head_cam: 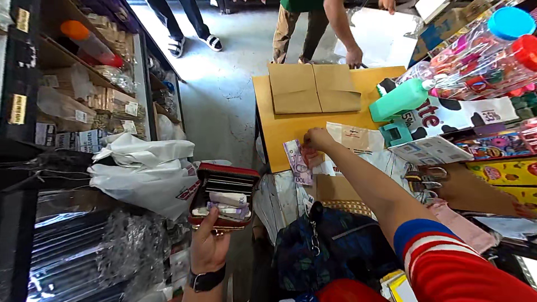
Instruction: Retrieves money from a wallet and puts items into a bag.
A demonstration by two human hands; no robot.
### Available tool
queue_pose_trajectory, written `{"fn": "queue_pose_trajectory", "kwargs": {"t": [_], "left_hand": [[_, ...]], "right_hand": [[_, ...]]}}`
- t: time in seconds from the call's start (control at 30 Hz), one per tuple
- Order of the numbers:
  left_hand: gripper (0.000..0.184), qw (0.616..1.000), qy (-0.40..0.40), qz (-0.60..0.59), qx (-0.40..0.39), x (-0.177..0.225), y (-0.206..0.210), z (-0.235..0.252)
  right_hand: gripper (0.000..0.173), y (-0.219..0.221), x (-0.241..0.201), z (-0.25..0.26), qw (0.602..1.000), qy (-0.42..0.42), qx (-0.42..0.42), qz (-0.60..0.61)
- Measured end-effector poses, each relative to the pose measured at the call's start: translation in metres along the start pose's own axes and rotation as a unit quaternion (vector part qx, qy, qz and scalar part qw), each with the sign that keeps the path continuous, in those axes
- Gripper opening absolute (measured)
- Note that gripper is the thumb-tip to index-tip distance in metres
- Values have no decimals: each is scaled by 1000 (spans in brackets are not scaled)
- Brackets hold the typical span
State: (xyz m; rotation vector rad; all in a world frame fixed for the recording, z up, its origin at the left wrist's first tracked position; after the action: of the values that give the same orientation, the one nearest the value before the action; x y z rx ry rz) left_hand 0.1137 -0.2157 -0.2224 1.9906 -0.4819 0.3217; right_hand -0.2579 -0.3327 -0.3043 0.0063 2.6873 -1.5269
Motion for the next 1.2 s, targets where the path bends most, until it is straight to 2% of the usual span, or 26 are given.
{"fn": "queue_pose_trajectory", "kwargs": {"t": [0.07,0.13,0.3,0.33,0.4,0.47,0.53,0.6,0.67,0.73,0.87,1.0,1.07,1.2], "left_hand": [[15,1000,-3,-1,-2,0,1,0],[16,1000,-7,-7,-4,-2,3,-1],[27,1000,-6,-14,-15,3,3,1],[27,1000,-8,-14,-15,5,1,1],[24,1000,-6,-16,-10,7,-2,1],[26,1000,-6,-22,-15,9,-6,3],[26,999,-12,-27,-23,11,-9,3],[23,999,-21,-28,-25,12,-9,1],[22,999,-27,-31,-25,12,-10,0],[19,999,-32,-37,-24,13,-11,-1],[14,999,-30,-39,-21,18,-15,-1],[12,998,-35,-40,-21,18,-16,-1],[13,998,-36,-39,-27,16,-15,-1],[15,998,-45,-36,-39,13,-11,-2]], "right_hand": [[13,-8,-22,-6,998,-59,30,-5],[13,-4,-42,-4,996,-86,23,-5],[40,0,-50,7,999,-26,-45,16],[41,0,-48,6,997,-17,-64,26],[32,-8,-42,8,995,-18,-86,48],[25,-30,-29,21,992,-16,-42,116],[21,-59,-12,39,971,14,65,230],[23,-83,5,56,914,84,153,365],[27,-94,16,69,859,158,199,444],[32,-92,26,81,841,210,208,452],[40,-93,29,67,860,295,173,379],[30,-90,38,50,879,337,154,300],[28,-83,43,51,887,328,151,288],[32,-85,33,64,910,227,101,332]]}}
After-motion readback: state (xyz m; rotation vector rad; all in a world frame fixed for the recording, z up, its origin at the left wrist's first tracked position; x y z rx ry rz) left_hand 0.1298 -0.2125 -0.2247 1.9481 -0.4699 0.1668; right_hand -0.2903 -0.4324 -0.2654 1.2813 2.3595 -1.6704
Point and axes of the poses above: each hand's wrist, its own z-axis towards the middle knuckle, its own y-axis out of the palm, x = y × z, the point moved 5 cm from there along z, towards the middle knuckle, and after that the axes turned 13 degrees about -z, right-handed, at the moved point
